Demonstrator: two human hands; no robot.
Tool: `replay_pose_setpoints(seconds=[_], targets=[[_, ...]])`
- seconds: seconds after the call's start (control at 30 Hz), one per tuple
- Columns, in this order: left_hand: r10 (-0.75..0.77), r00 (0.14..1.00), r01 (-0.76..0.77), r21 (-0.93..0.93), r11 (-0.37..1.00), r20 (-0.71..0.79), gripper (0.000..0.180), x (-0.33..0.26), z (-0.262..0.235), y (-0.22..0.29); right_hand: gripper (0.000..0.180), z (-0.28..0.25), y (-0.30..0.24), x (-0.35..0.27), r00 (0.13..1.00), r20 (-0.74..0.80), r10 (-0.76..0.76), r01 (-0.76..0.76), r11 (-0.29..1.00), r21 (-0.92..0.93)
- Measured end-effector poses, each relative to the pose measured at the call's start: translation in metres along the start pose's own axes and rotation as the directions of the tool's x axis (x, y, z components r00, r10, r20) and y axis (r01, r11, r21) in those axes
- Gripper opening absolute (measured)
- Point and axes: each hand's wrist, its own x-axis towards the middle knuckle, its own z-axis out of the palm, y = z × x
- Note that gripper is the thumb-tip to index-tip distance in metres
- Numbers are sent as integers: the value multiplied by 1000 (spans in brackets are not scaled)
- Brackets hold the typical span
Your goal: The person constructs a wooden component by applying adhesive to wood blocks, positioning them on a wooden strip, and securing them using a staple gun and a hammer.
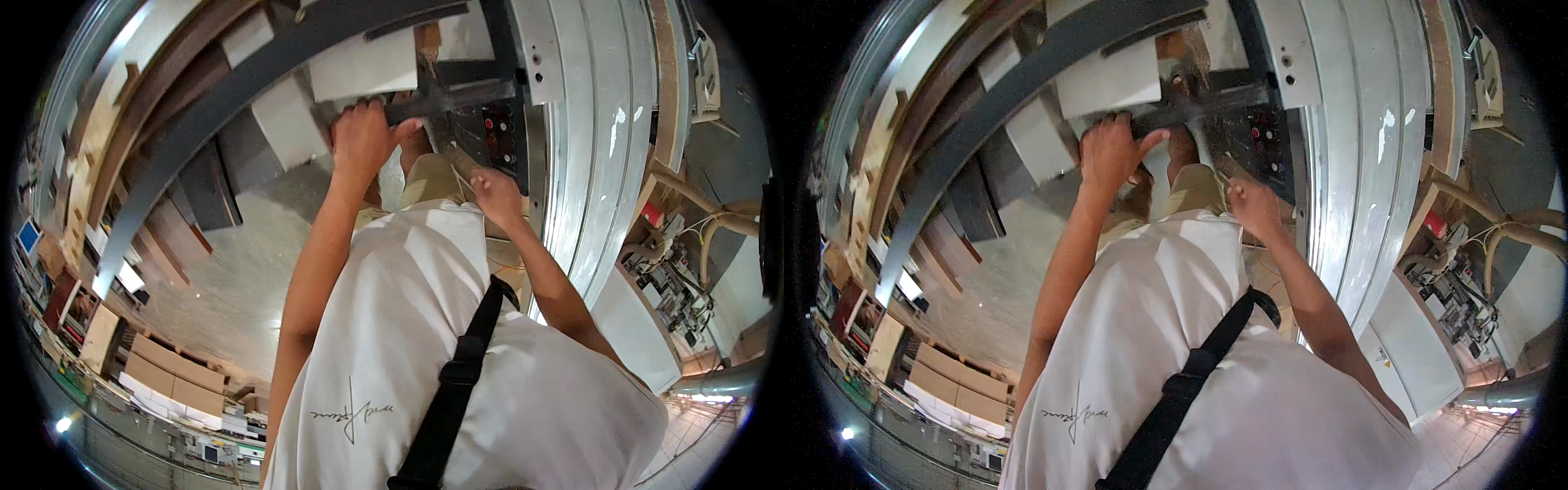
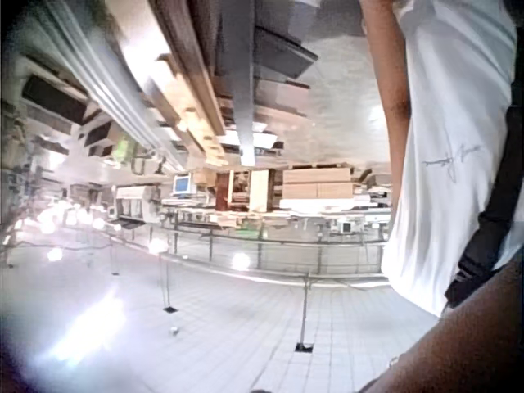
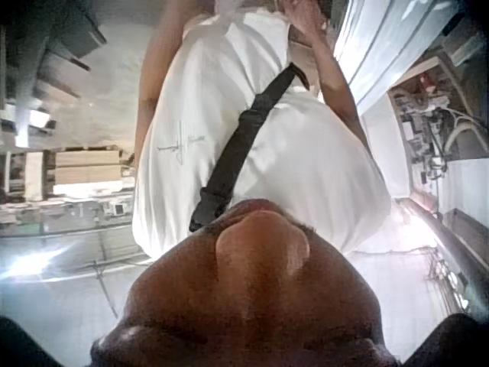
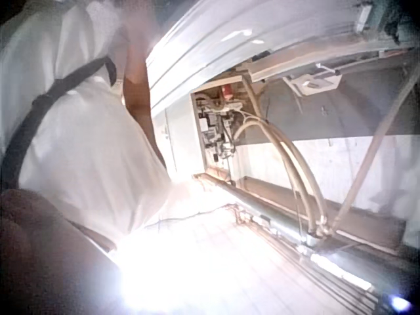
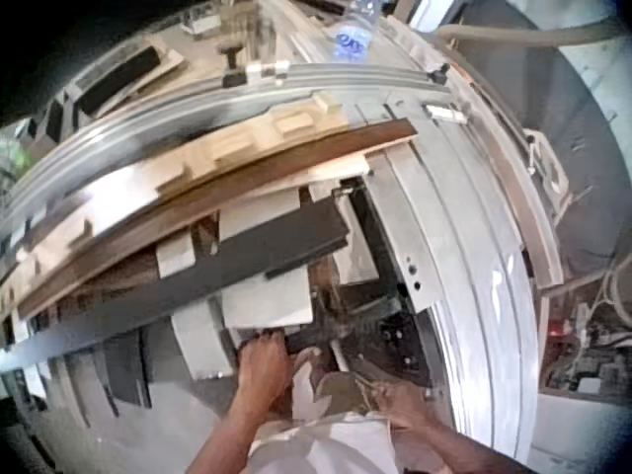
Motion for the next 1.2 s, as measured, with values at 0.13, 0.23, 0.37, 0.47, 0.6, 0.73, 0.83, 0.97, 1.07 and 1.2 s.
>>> replay_pose_setpoints(seconds=[0.13,0.23,0.37,0.47,0.6,0.73,0.83,0.97,1.07,1.2], targets=[[30,1000,-30,-46,998,-10,84,-6,9,-2,56,50,75,64,992,37,124,-100,917,-386],[12,999,-11,-34,999,33,83,-7,7,-6,68,64,96,113,945,195,264,-31,663,-748],[13,999,-13,-11,1000,36,76,-2,-1,6,70,78,155,154,933,155,325,-98,642,-760],[6,999,-6,-7,1000,33,77,-2,-2,2,69,88,145,151,948,195,251,18,572,-820],[2,997,-5,34,999,75,79,0,2,10,45,94,181,149,937,135,322,-127,676,-726],[-20,993,13,57,998,115,83,0,-8,22,45,85,162,142,950,228,215,26,669,-742],[-19,997,12,89,996,78,77,0,-4,25,41,69,148,138,954,257,155,53,755,-653],[-17,992,5,100,995,124,74,5,-8,27,34,69,101,119,970,241,22,53,952,-301],[-9,1000,7,160,987,12,63,-6,-1,24,25,-4,9,66,947,-26,-320,320,937,138],[139,967,-120,102,988,-214,41,-16,-21,76,21,-140,-38,27,896,-380,-232,398,798,451]])
